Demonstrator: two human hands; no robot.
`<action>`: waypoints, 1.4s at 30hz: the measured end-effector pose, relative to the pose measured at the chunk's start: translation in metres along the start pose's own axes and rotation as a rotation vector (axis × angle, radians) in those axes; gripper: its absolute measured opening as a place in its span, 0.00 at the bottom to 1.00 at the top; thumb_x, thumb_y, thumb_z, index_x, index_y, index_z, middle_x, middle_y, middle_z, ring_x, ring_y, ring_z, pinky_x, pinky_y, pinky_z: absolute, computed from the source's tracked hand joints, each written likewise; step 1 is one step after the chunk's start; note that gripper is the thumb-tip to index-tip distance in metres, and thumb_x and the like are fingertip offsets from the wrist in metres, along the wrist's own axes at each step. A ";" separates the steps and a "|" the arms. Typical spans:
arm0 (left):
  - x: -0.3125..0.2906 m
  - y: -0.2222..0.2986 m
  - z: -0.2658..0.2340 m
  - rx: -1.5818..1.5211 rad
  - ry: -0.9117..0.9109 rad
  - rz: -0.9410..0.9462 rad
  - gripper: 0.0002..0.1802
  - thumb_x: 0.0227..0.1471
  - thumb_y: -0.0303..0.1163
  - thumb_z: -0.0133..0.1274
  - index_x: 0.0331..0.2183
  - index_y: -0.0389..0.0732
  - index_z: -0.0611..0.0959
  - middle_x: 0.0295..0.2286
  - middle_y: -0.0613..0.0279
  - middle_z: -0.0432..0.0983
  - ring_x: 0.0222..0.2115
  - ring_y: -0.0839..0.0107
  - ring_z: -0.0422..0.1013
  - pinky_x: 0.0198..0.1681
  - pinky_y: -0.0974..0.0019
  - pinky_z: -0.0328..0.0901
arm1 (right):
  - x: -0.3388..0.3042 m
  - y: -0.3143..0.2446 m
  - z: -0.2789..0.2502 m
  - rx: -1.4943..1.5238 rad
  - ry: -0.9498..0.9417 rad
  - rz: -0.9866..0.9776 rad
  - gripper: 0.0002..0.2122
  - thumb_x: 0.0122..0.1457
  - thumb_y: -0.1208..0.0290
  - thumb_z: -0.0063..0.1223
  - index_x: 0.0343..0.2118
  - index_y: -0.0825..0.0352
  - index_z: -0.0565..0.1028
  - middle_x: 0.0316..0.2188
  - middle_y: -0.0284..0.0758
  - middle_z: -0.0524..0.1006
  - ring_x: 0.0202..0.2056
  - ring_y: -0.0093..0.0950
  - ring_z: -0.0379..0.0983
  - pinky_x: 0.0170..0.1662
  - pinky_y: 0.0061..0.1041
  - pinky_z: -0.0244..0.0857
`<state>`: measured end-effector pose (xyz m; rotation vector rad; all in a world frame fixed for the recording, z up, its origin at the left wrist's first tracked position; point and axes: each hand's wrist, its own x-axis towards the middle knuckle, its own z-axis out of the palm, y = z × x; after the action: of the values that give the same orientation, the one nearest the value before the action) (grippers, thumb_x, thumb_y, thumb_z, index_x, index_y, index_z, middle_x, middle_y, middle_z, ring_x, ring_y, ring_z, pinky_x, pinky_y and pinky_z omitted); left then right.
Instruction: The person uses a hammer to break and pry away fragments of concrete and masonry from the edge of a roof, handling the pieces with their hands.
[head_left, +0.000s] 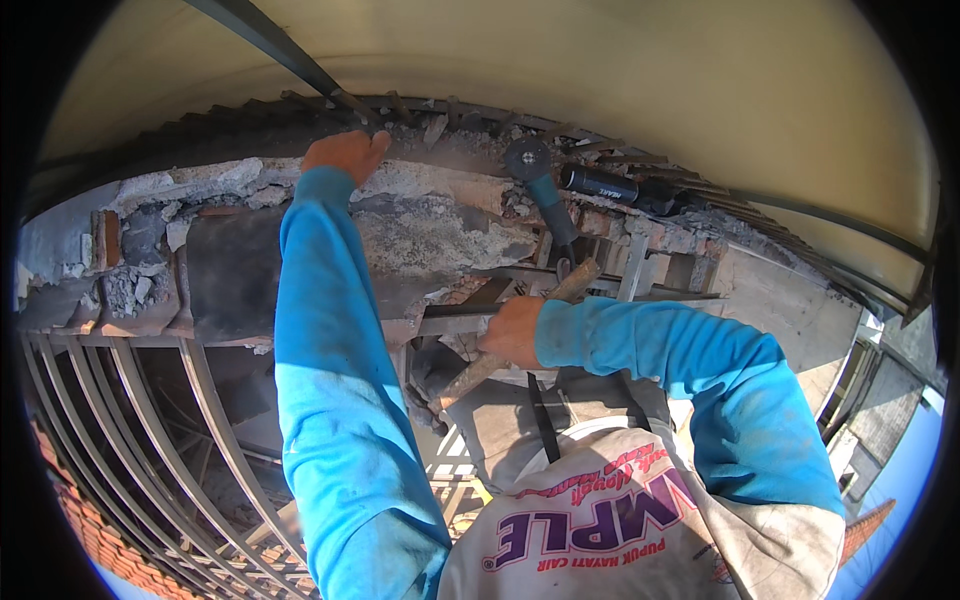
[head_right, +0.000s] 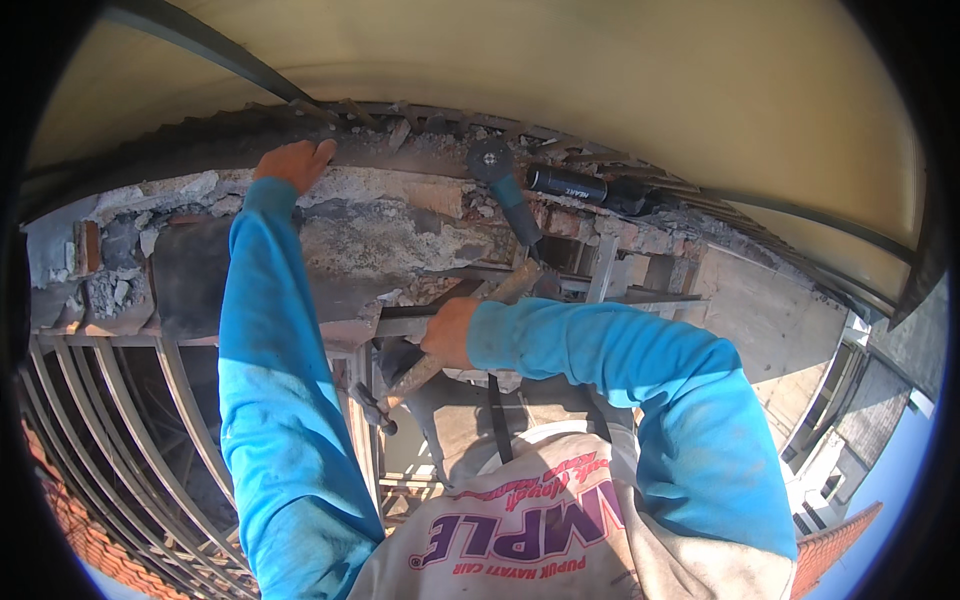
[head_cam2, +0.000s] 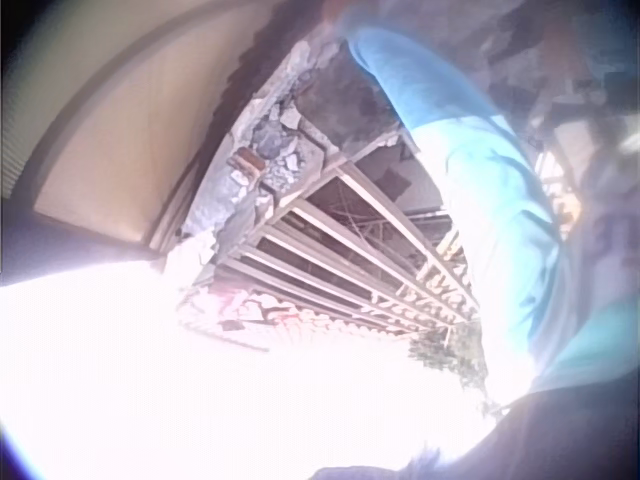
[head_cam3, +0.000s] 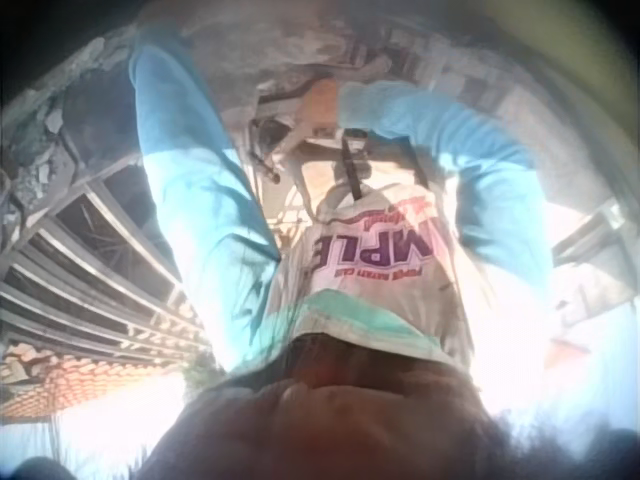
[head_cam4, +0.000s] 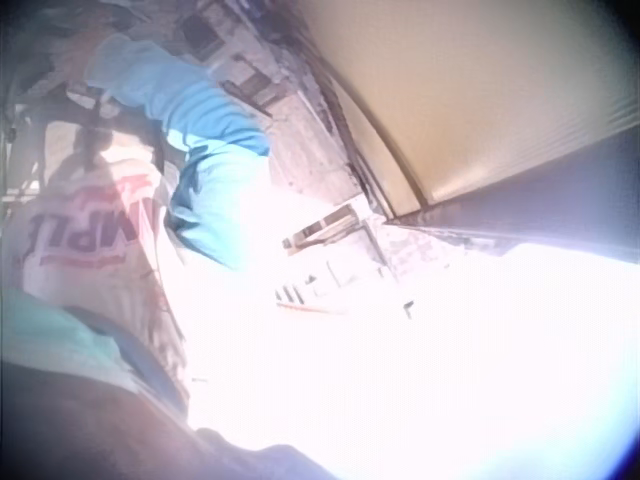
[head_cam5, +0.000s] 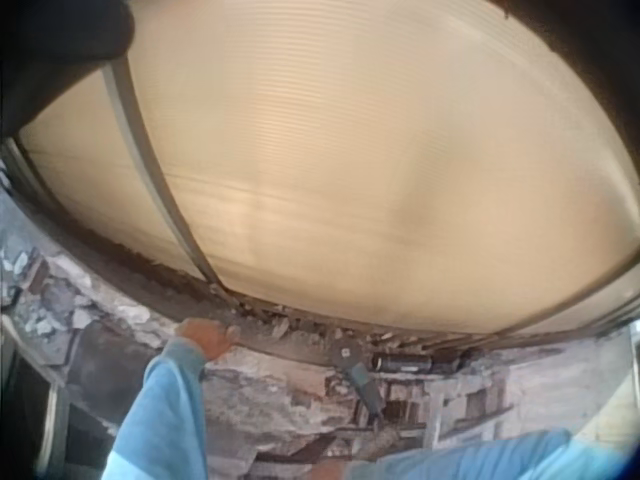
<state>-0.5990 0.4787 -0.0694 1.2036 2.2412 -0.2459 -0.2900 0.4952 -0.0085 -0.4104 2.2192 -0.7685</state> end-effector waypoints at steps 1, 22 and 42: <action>0.001 0.001 0.000 0.003 0.005 0.006 0.34 0.59 0.53 0.30 0.31 0.37 0.84 0.37 0.45 0.78 0.39 0.45 0.73 0.45 0.47 0.65 | 0.007 -0.021 0.020 -0.018 -0.061 -0.103 0.09 0.48 0.73 0.52 0.32 0.65 0.79 0.27 0.43 0.80 0.32 0.42 0.78 0.35 0.40 0.72; 0.006 0.002 -0.003 0.064 -0.101 0.011 0.37 0.59 0.58 0.29 0.33 0.38 0.84 0.39 0.48 0.79 0.39 0.45 0.74 0.46 0.47 0.66 | 0.019 -0.006 0.001 -0.159 -0.082 -0.114 0.07 0.47 0.72 0.56 0.30 0.63 0.80 0.26 0.39 0.80 0.32 0.39 0.79 0.34 0.39 0.74; 0.031 0.027 0.016 0.038 -0.303 0.093 0.32 0.64 0.50 0.26 0.47 0.37 0.77 0.48 0.44 0.72 0.50 0.44 0.68 0.55 0.44 0.59 | 0.005 0.059 -0.053 -0.180 -0.200 0.080 0.11 0.45 0.69 0.60 0.34 0.61 0.80 0.29 0.41 0.80 0.33 0.42 0.78 0.39 0.39 0.73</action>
<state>-0.5842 0.5092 -0.0976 1.1986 1.9235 -0.4067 -0.3352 0.5594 -0.0201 -0.4621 2.1083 -0.4650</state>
